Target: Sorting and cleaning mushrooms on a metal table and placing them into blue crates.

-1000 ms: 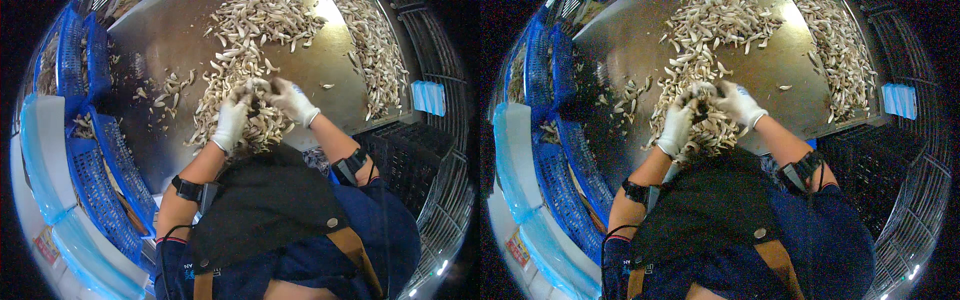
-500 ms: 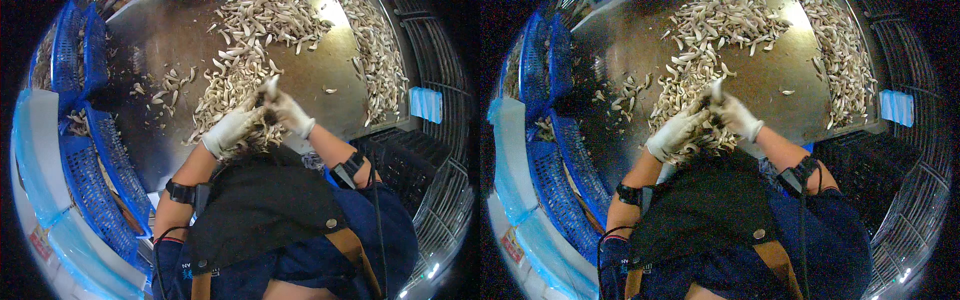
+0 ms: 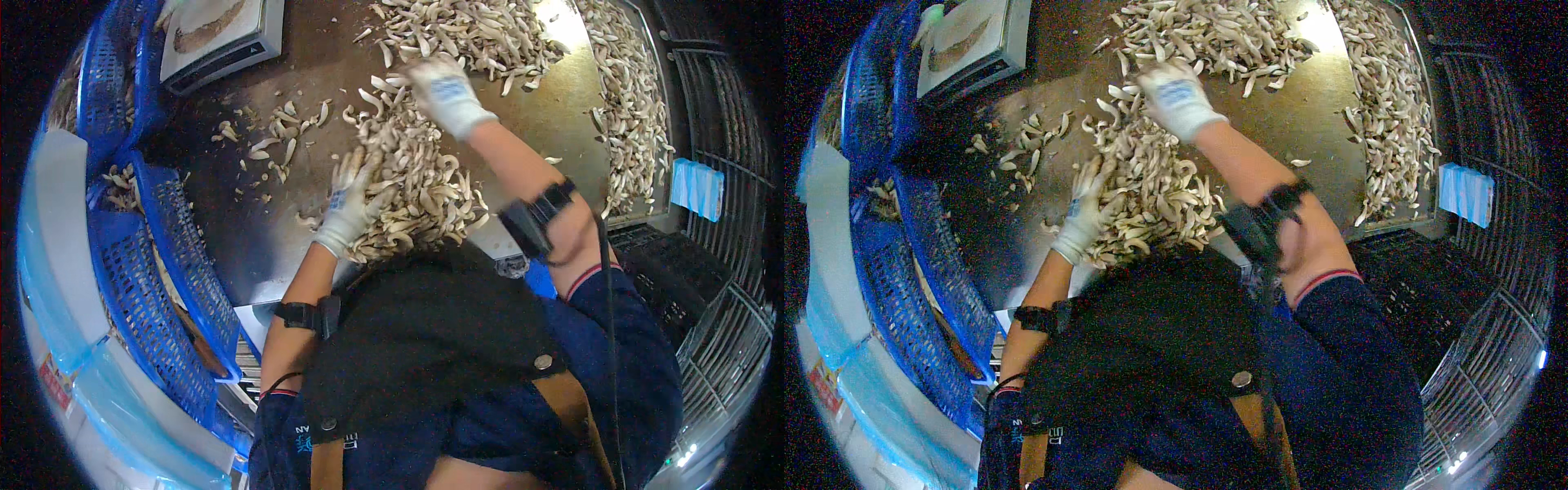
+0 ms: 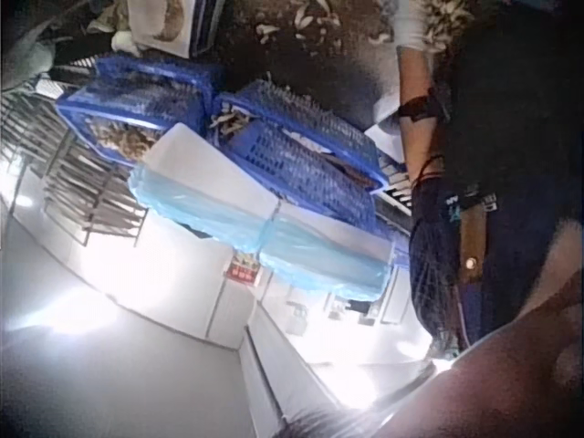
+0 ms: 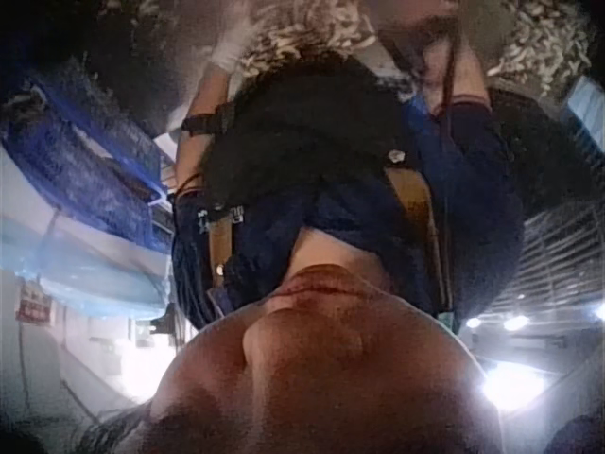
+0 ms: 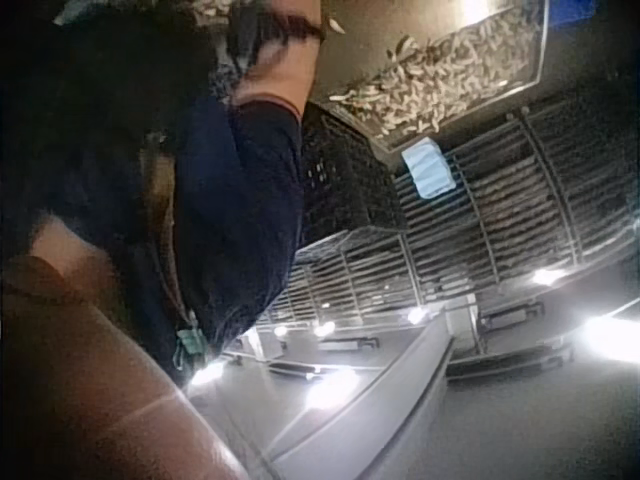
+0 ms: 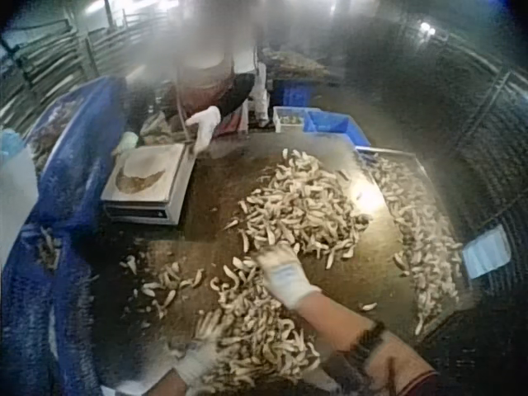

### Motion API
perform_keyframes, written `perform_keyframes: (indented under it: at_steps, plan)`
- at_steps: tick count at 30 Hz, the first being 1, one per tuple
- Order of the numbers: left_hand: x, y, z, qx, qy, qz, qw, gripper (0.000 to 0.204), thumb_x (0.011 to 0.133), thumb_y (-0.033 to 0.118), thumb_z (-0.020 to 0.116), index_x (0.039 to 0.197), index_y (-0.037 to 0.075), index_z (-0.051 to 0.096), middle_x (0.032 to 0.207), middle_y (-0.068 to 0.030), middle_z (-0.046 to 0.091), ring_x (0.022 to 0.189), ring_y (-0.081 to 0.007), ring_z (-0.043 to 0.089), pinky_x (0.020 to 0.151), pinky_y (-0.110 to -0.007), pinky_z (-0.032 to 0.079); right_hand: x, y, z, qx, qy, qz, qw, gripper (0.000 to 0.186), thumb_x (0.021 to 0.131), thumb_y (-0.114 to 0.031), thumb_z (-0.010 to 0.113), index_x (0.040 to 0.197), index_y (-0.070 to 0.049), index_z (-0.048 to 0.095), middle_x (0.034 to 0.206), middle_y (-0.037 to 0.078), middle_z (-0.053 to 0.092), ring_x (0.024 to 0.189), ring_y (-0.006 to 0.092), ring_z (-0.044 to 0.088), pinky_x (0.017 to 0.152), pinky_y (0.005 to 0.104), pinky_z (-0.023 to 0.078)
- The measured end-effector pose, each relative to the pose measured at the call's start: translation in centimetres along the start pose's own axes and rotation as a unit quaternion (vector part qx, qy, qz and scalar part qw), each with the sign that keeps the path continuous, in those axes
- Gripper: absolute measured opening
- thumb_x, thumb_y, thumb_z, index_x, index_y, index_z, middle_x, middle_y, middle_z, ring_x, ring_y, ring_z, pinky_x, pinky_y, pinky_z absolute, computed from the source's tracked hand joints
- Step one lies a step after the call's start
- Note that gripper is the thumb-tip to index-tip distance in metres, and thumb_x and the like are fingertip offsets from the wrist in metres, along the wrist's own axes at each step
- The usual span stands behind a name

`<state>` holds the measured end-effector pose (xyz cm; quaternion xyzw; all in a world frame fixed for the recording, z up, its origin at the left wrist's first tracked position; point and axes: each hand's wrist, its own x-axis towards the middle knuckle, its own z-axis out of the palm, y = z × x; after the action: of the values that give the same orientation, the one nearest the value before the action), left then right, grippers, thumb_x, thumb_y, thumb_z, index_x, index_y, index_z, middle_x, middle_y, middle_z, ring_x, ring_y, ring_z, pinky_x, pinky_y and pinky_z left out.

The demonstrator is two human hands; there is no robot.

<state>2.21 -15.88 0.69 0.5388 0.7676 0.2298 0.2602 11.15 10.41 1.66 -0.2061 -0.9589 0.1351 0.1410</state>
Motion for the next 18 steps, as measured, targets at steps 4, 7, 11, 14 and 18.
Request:
perform_keyframes:
  at_steps: [4, 7, 11, 14, 18]
  plan:
    - [-1.1, -1.2, -3.2, -0.046, 0.060, -0.006, 0.997, 0.058, 0.083, 0.044, 0.062, 0.132, 0.015, 0.050, 0.144, -0.0205, 0.034, 0.135, -0.0378, 0.029, 0.111, -0.045, 0.024, 3.5, 0.1, -1.0, -0.166, -0.189, 0.084, 0.964, 0.020, 0.089, -0.022, 0.051, 0.102, -0.015, 0.065, 0.101, 0.012, 0.067, 0.091, 0.0256, 0.066, 0.088, 0.0483, 0.045]
    - [-4.5, -6.5, -4.5, -0.069, 0.273, -0.050, 0.958, 0.063, 0.086, 0.042, 0.058, 0.132, 0.000, 0.044, 0.139, -0.0217, 0.039, 0.131, -0.0376, 0.033, 0.110, -0.047, 0.023, 3.2, -1.0, -2.1, -0.188, -0.069, 0.066, 0.977, 0.021, 0.087, -0.024, 0.053, 0.102, -0.018, 0.066, 0.096, 0.011, 0.067, 0.089, 0.0250, 0.066, 0.084, 0.0455, 0.046]
    - [-5.5, -9.8, -3.7, 0.102, 0.305, -0.169, 0.932, 0.069, 0.084, 0.043, 0.060, 0.137, 0.003, 0.038, 0.138, -0.0253, 0.037, 0.130, -0.0429, 0.031, 0.109, -0.052, 0.022, 4.0, -8.6, 0.5, -0.085, -0.191, 0.086, 0.974, 0.022, 0.087, -0.027, 0.051, 0.098, -0.018, 0.068, 0.097, 0.009, 0.068, 0.086, 0.0245, 0.066, 0.080, 0.0442, 0.046]
    - [-4.9, -9.1, -2.8, 0.192, 0.228, -0.179, 0.938, 0.075, 0.083, 0.040, 0.062, 0.139, 0.001, 0.032, 0.141, -0.0289, 0.029, 0.129, -0.0486, 0.027, 0.108, -0.053, 0.024, 4.3, -8.0, 1.8, -0.036, -0.286, 0.115, 0.950, 0.026, 0.088, -0.029, 0.052, 0.102, -0.014, 0.067, 0.105, 0.013, 0.067, 0.094, 0.0232, 0.066, 0.083, 0.0392, 0.048]
    - [-5.4, -10.9, -2.9, 0.087, 0.329, -0.196, 0.920, 0.078, 0.084, 0.040, 0.061, 0.142, 0.001, 0.027, 0.142, -0.0331, 0.023, 0.131, -0.0484, 0.025, 0.109, -0.052, 0.023, 3.4, -3.3, -1.6, 0.257, -0.278, 0.210, 0.901, 0.037, 0.083, -0.034, 0.060, 0.107, -0.006, 0.064, 0.106, 0.012, 0.066, 0.094, 0.0244, 0.064, 0.080, 0.0366, 0.050]
